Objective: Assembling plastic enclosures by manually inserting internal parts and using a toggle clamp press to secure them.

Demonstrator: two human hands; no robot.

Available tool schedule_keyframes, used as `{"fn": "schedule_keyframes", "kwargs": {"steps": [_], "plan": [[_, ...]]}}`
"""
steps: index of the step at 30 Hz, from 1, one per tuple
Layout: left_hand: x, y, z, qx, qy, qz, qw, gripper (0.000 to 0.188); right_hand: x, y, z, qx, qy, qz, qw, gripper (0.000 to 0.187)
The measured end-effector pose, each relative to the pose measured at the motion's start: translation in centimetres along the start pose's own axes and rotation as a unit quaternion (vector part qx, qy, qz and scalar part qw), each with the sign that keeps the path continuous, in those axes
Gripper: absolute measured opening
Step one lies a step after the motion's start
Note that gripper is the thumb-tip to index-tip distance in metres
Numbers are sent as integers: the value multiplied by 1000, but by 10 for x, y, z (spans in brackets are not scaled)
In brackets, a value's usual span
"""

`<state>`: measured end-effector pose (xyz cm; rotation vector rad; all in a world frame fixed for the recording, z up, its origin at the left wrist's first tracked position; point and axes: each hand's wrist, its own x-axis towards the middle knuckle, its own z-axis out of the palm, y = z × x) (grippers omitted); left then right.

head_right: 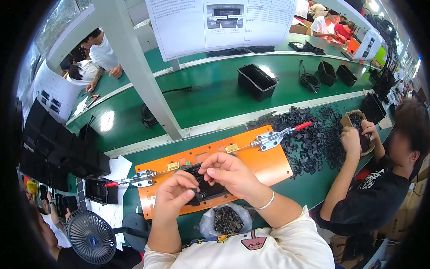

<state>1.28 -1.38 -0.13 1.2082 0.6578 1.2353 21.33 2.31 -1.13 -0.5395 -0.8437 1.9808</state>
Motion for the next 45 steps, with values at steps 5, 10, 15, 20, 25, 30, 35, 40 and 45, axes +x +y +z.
{"fn": "schedule_keyframes", "kwargs": {"steps": [5, 10, 15, 20, 25, 30, 35, 40, 45], "plan": [[-3, -2, 11, 4, -101, -83, 991, 9, -3, 3, 11, -103, 30, -114, 988, 19], [-2, -11, 16, -51, -44, -38, 997, 9, -9, 11, 18, -223, -5, -152, 963, 21], [-1, -3, 9, 83, -50, 34, 995, 12, -9, 5, 18, -359, -46, -94, 927, 25], [-3, -3, 8, 71, -37, 45, 996, 11, -5, 2, 6, -312, -50, -86, 945, 27], [-4, -7, 10, -20, -45, -16, 999, 14, -4, -1, 11, -210, -12, -205, 956, 13], [-10, -15, 15, -50, -44, -47, 997, 14, -5, 0, 12, -407, 5, -224, 885, 13], [-8, -14, 10, 12, -51, -31, 998, 14, -9, -19, 9, -559, 6, -185, 808, 13], [2, -10, 14, 273, -27, 21, 961, 13, 25, -50, -27, -657, 148, -273, 687, 11], [10, -22, 14, 469, -50, 85, 878, 15, 52, -56, -41, -667, 95, -193, 713, 11]]}}
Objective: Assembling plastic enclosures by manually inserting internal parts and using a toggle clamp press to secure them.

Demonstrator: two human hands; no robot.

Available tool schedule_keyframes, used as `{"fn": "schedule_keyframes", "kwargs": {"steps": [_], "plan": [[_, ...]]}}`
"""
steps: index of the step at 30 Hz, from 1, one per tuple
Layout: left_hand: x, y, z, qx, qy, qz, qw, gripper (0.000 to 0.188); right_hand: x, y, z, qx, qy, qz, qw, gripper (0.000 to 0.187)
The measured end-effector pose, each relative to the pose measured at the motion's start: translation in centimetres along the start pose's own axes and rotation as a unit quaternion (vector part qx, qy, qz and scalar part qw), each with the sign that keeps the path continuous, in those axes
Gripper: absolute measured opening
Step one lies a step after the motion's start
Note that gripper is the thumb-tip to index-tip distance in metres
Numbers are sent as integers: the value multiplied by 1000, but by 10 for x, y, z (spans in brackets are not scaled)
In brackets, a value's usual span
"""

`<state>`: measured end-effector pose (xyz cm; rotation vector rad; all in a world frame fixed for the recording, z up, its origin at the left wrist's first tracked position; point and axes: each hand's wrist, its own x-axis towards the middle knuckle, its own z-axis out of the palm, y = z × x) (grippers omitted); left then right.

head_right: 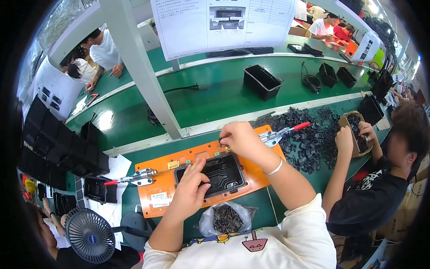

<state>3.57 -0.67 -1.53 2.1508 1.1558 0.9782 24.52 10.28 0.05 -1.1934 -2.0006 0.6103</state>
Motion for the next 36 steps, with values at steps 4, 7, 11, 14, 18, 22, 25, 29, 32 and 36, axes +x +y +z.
{"fn": "schedule_keyframes", "kwargs": {"steps": [4, 7, 11, 14, 18, 22, 25, 29, 32, 36], "plan": [[-1, -2, -1, 3, -10, -8, 1000, 15, 8, -4, 6, -13, -86, 30, 996, 10], [-2, -4, 0, 8, -9, -3, 1000, 15, 11, -3, 6, -34, -104, 41, 993, 11], [-2, -3, -1, 8, -10, -3, 1000, 15, 16, 3, 3, -2, -160, 94, 983, 12], [-2, -4, 0, 13, -13, 0, 1000, 15, 17, 5, 5, -6, -179, 99, 979, 12], [-2, -4, 0, 9, -12, -2, 1000, 15, 16, 3, 6, -40, -181, 57, 981, 11], [-1, -4, 0, -12, -10, -11, 1000, 14, 10, -2, 6, -73, -175, 67, 980, 19], [0, -4, -5, -54, 1, -18, 998, 13, 0, -6, 8, -97, -95, 43, 990, 28], [-2, -15, -13, -137, 97, -15, 986, 13, -29, -26, 14, -170, 35, -13, 985, 34], [7, -13, -43, -32, 190, -39, 980, 9, -61, -45, 26, -120, 34, -148, 981, 26], [36, -25, -63, 22, 131, -39, 990, 11, -104, -53, 36, -94, -55, -196, 975, 23]]}}
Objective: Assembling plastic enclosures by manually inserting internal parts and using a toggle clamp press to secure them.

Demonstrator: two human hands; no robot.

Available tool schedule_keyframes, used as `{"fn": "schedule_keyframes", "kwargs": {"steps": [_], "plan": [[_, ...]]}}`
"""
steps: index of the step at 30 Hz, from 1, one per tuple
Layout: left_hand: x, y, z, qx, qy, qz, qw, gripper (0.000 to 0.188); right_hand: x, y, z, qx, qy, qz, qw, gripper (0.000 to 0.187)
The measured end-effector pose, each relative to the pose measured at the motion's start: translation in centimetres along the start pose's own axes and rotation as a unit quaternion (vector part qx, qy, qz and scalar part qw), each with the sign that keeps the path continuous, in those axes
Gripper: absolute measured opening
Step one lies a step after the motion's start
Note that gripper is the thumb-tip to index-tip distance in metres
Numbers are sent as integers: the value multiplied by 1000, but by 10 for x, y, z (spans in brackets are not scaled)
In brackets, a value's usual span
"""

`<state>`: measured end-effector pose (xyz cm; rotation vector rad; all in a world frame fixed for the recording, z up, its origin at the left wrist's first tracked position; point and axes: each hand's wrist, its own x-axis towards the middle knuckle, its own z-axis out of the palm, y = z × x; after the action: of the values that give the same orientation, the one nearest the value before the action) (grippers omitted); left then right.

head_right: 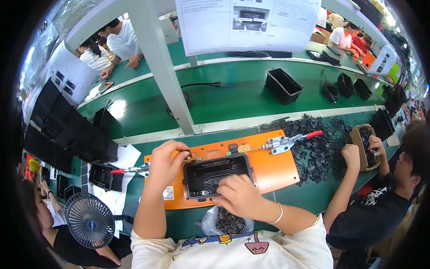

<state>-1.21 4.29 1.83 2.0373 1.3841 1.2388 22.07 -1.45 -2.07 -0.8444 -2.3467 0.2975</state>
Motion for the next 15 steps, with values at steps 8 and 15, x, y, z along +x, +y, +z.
{"fn": "schedule_keyframes", "kwargs": {"steps": [8, 15], "plan": [[6, -32, 18, 87, -106, -97, 986, 6, -7, 0, 11, -62, -36, -14, 997, 31], [15, -32, 15, 73, -161, -158, 971, 8, -4, 2, 11, -72, -19, -29, 997, 31]]}}
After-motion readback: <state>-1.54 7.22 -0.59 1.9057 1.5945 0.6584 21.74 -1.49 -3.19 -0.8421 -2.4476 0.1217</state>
